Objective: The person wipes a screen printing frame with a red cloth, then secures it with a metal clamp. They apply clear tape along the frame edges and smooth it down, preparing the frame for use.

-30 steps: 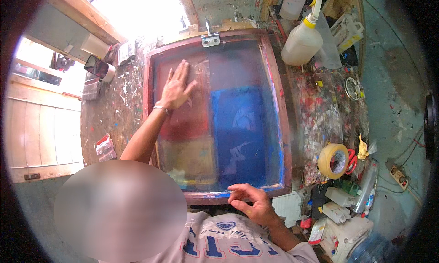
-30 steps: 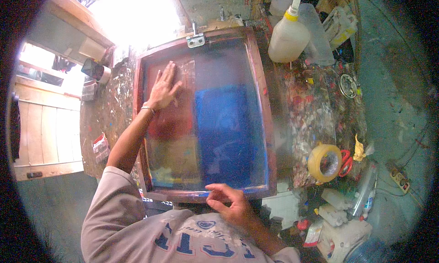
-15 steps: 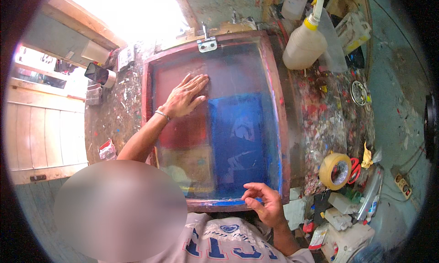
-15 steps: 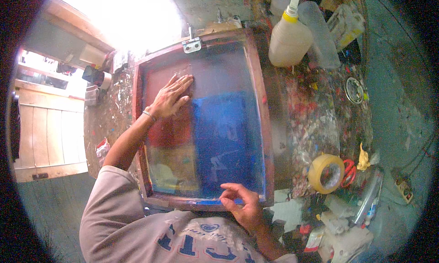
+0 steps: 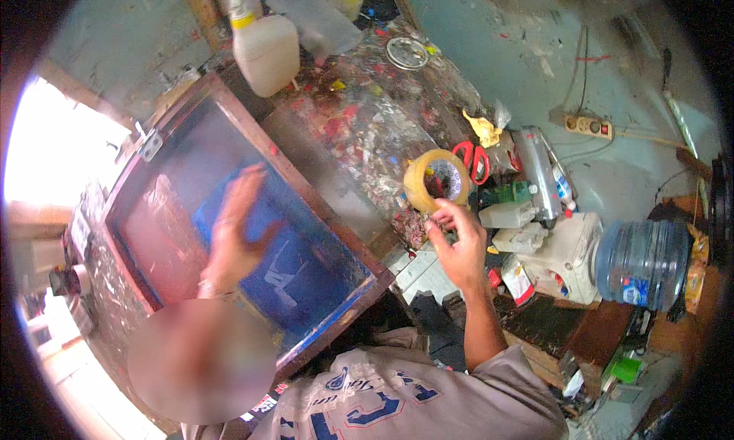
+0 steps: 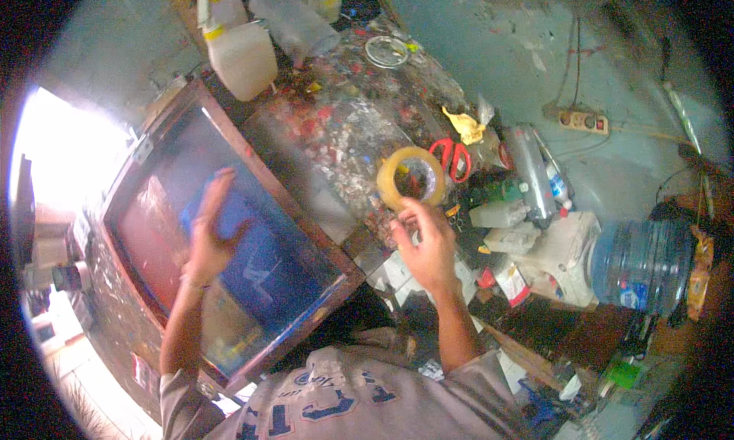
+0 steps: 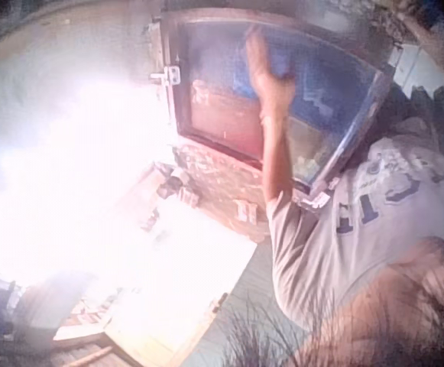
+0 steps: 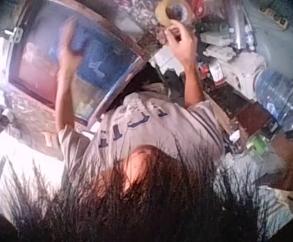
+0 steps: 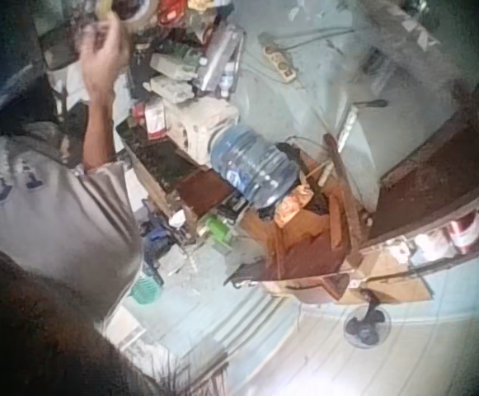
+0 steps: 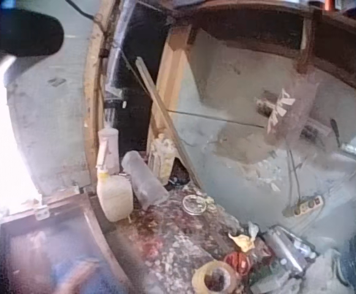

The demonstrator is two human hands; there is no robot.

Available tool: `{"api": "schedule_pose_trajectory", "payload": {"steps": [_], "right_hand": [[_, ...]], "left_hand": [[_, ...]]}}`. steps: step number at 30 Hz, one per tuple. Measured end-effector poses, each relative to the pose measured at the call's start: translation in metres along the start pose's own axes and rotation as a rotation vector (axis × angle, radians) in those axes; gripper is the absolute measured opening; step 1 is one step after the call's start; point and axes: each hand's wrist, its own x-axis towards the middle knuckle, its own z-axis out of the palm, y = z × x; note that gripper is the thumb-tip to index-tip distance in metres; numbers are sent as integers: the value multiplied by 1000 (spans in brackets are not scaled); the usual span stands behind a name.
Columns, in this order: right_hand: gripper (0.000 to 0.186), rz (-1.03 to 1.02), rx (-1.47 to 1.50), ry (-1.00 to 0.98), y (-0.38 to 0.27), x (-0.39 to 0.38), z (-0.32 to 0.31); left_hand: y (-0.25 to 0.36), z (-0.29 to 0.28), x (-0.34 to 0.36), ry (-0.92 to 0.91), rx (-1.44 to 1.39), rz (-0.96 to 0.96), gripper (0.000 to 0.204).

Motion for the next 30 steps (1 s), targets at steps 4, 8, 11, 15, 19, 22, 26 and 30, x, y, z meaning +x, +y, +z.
{"api": "schedule_pose_trajectory", "payload": {"steps": [4, 8, 11, 15, 19, 22, 26, 30], "right_hand": [[64, -230, -511, 5, 28, 19, -4], [48, -368, -741, -118, 45, 31, -2], [38, -428, -649, -134, 52, 38, 0], [31, -603, -603, -155, 38, 40, -21], [44, -621, -545, -312, -10, 26, -63], [58, -708, -367, -506, -46, 2, -75], [78, -749, -201, -762, -60, -41, -56], [90, -435, -299, -1003, -36, -58, -52]], "left_hand": [[66, 109, 84, -122, -94, 233, 97], [76, 155, 118, -285, 198, 170, 20], [70, 152, 104, -200, 42, 98, 14], [94, 121, 85, 67, -114, 436, 10], [139, 62, 39, 37, -249, 273, 6], [160, 24, -14, 4, -411, 58, 6], [169, -19, -99, -98, -547, -230, 12], [156, -122, -196, 127, -226, -492, 16]]}}
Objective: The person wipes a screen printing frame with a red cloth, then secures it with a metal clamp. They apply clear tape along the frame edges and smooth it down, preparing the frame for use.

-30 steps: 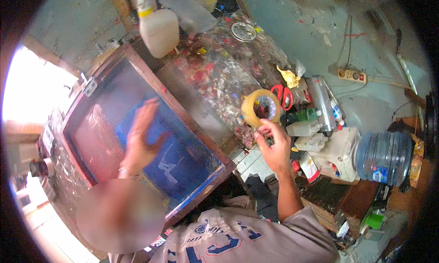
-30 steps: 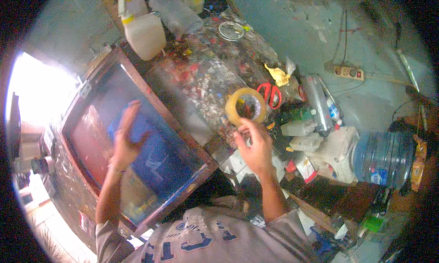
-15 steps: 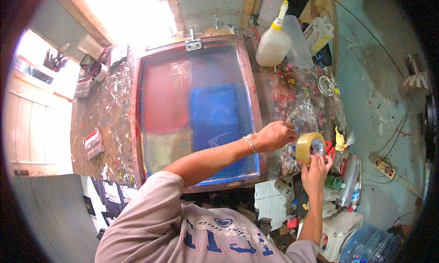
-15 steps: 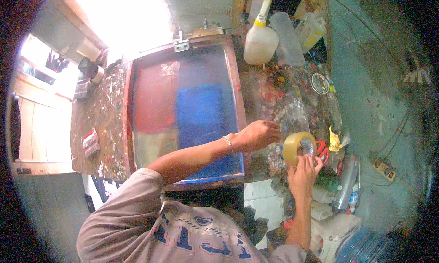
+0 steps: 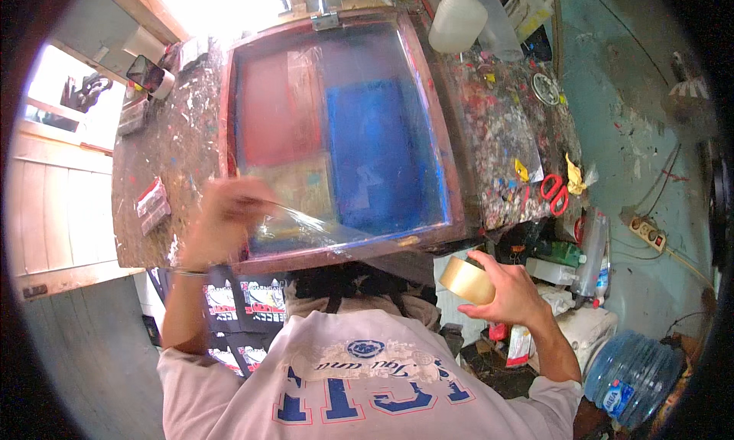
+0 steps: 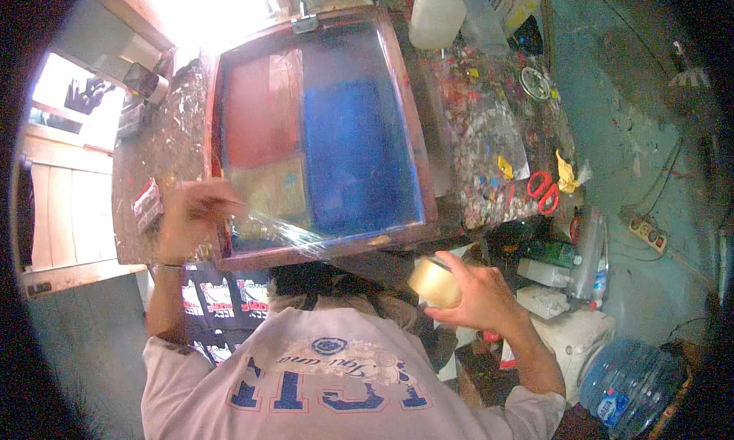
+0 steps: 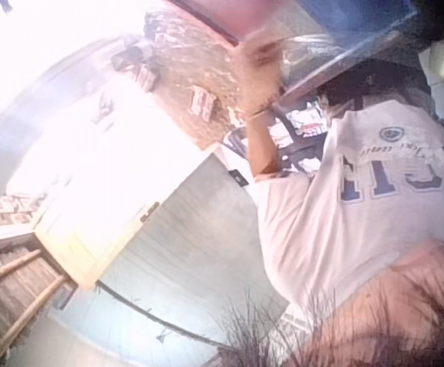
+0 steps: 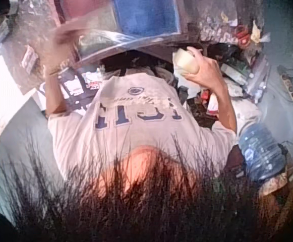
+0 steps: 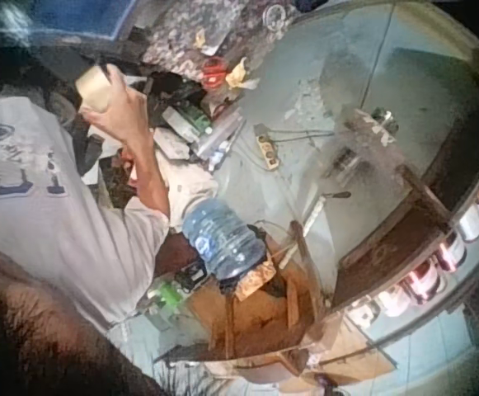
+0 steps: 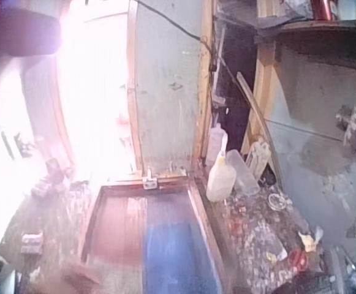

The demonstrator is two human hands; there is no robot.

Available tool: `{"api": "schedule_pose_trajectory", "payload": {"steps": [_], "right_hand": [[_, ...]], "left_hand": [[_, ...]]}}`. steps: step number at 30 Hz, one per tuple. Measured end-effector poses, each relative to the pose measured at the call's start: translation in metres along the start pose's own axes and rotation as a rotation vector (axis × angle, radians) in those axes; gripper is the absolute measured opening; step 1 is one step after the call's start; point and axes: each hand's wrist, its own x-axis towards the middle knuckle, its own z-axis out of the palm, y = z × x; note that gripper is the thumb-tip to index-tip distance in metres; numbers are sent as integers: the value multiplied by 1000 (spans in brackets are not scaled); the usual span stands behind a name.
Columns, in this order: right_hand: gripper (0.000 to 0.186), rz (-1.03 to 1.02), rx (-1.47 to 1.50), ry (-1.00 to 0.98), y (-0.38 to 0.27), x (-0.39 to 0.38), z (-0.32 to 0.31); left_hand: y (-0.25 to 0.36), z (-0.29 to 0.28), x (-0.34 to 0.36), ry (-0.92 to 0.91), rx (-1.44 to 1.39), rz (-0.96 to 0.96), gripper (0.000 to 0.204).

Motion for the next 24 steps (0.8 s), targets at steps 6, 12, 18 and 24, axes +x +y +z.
{"api": "schedule_pose_trajectory", "payload": {"steps": [6, 12, 18, 24], "right_hand": [[63, 118, 169, -267, 24, 2, 19], [45, -74, 359, -496, 19, 16, 9], [26, -129, 232, -525, -49, 3, -47], [27, -492, -58, -203, -120, -30, -111]], "left_hand": [[-10, -83, -103, 171, -85, -325, 7], [16, -115, -184, 322, 406, -90, 20], [17, -152, -253, 535, 347, 124, 23], [-15, -167, -281, 1147, 73, 78, 20]]}}
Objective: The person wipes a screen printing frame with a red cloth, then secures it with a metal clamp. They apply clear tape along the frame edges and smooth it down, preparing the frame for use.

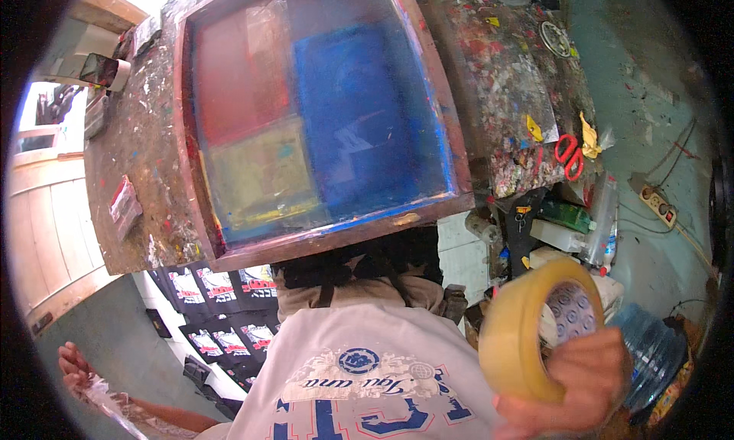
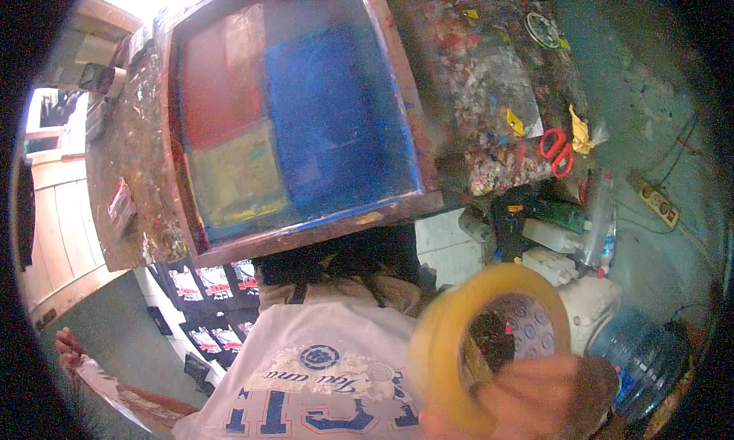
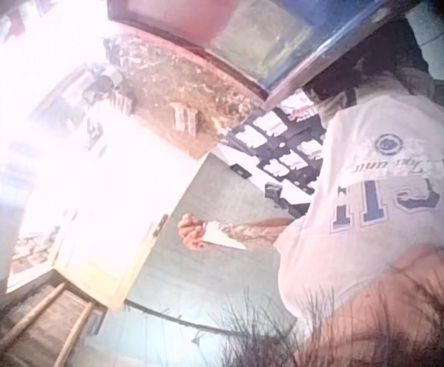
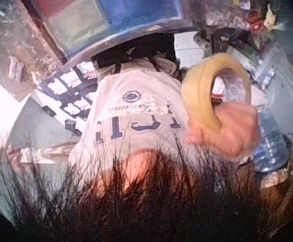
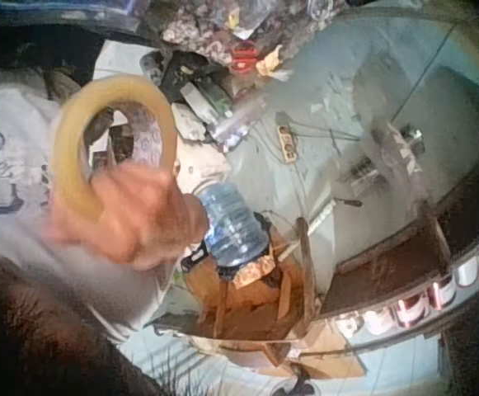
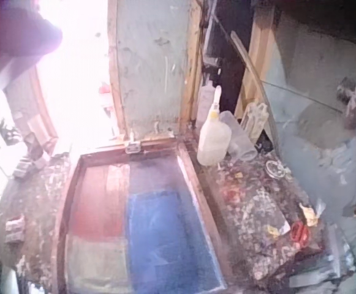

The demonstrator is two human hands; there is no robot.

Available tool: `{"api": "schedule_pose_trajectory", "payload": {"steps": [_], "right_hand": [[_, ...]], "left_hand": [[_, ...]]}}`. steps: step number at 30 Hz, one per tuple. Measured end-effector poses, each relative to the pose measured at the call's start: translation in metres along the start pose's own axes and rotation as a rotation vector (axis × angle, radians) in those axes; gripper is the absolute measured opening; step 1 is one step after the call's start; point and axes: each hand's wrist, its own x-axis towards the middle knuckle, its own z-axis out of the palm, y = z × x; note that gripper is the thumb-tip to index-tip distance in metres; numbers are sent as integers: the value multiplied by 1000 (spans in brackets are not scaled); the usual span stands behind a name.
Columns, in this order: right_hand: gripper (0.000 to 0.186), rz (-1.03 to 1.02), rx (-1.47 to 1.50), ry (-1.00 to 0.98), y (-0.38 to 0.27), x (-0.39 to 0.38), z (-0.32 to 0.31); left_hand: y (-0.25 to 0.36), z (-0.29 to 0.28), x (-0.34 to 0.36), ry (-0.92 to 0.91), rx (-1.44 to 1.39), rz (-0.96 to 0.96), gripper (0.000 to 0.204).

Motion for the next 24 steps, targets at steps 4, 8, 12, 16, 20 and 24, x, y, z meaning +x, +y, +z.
{"api": "schedule_pose_trajectory", "payload": {"steps": [4, 8, 12, 16, 20, 24], "right_hand": [[28, -44, -31, 184, -6, -1, 0], [26, -34, -133, 209, -3, -6, 1], [30, 29, -86, 123, -6, -10, -7], [31, 115, 47, -25, -4, -12, -15], [31, 19, -23, 95, 0, -15, -10], [28, -13, -69, 109, 0, -14, -9]], "left_hand": [[-13, -31, 6, 4, -115, -14, 21], [-32, -62, 12, -12, -259, -43, 22], [-39, -94, 24, -66, -461, -79, 24], [-41, -105, 30, -109, -652, -111, 27], [-37, -84, 29, -41, -529, -87, 26], [-24, -51, 29, 10, 104, -13, 18]]}}
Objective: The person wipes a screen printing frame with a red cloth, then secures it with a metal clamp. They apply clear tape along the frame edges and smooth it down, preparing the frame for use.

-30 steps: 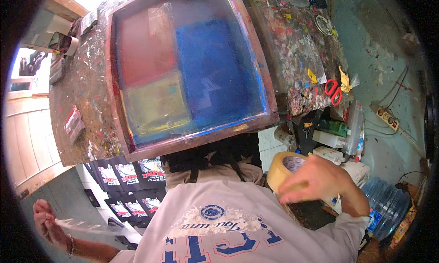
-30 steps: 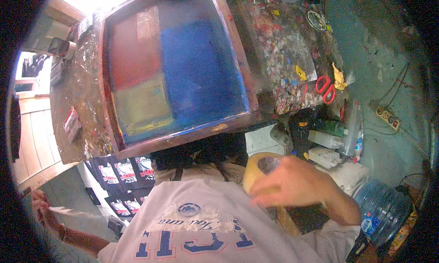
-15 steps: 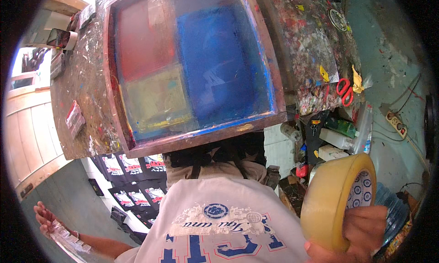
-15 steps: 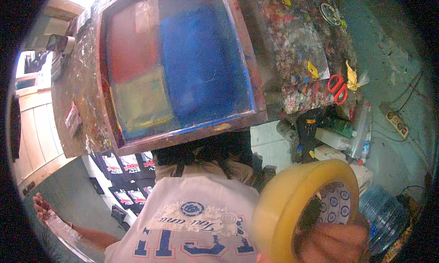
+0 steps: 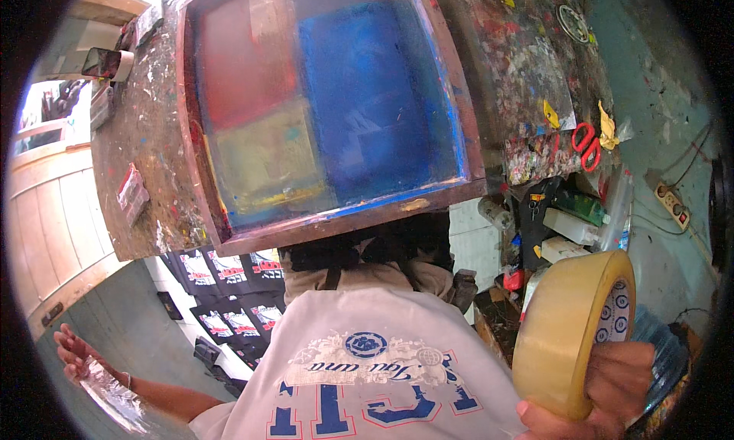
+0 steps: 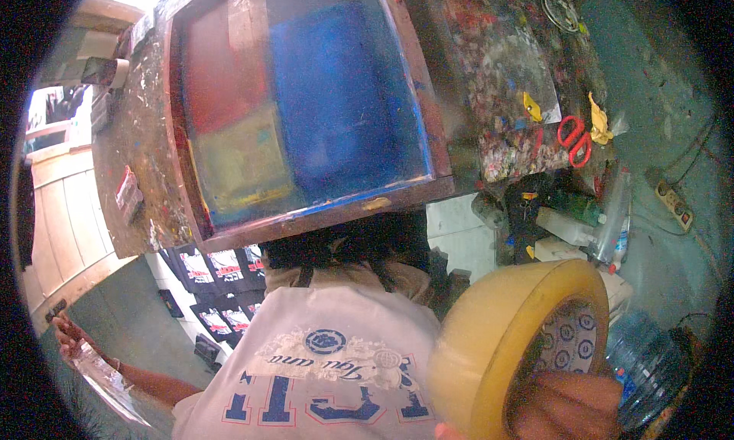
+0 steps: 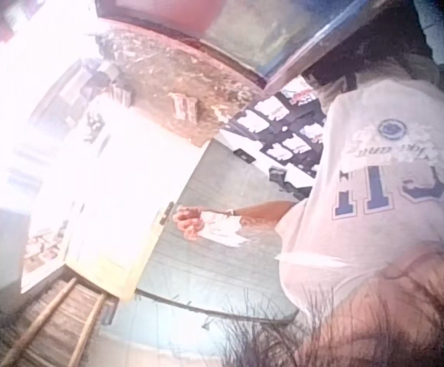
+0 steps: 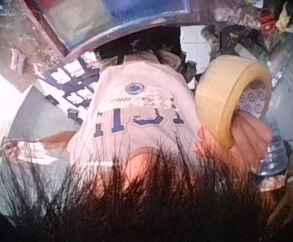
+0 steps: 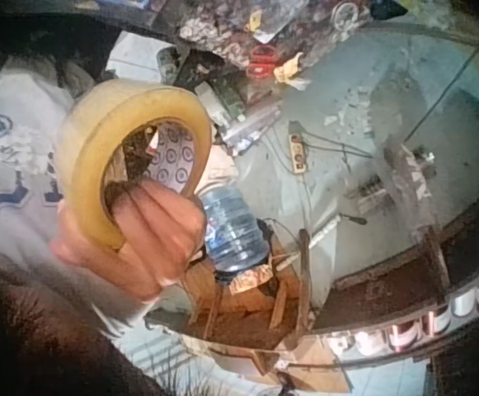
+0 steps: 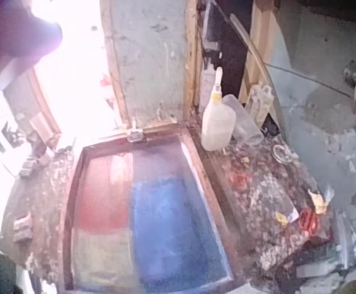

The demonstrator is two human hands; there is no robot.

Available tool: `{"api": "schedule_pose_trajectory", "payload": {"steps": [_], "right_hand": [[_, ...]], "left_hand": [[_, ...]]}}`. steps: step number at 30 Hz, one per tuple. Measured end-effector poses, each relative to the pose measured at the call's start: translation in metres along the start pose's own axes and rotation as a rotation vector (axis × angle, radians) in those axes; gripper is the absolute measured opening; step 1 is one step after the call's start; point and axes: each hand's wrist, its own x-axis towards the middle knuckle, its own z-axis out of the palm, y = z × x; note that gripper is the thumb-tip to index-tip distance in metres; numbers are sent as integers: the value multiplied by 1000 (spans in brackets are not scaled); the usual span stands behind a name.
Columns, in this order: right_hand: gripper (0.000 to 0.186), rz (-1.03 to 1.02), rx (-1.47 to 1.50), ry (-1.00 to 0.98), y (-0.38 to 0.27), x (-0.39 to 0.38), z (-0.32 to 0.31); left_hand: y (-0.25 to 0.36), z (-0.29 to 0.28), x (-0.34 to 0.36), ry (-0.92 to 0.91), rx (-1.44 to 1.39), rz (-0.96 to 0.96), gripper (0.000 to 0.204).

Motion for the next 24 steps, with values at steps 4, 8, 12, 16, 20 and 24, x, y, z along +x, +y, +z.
{"api": "schedule_pose_trajectory", "payload": {"steps": [4, 8, 12, 16, 20, 24], "right_hand": [[21, 49, -9, 11, 1, 1, 7], [24, 49, -66, 253, 24, -12, 46], [24, 216, -150, 462, 94, -34, 76], [26, 690, -170, 798, 182, -42, 93], [44, 848, -395, 655, 260, -35, 102], [79, 949, -513, 505, 307, -12, 117]], "left_hand": [[10, 22, 2, 14, -31, 18, 17], [-2, 43, 8, 16, -48, 25, 15], [-25, 70, 16, -1, -78, 34, 15], [-49, 106, 16, -8, -133, 4, 14], [-60, 125, 12, -28, -162, 0, 14], [-59, 125, 2, -22, -174, -12, 14]]}}
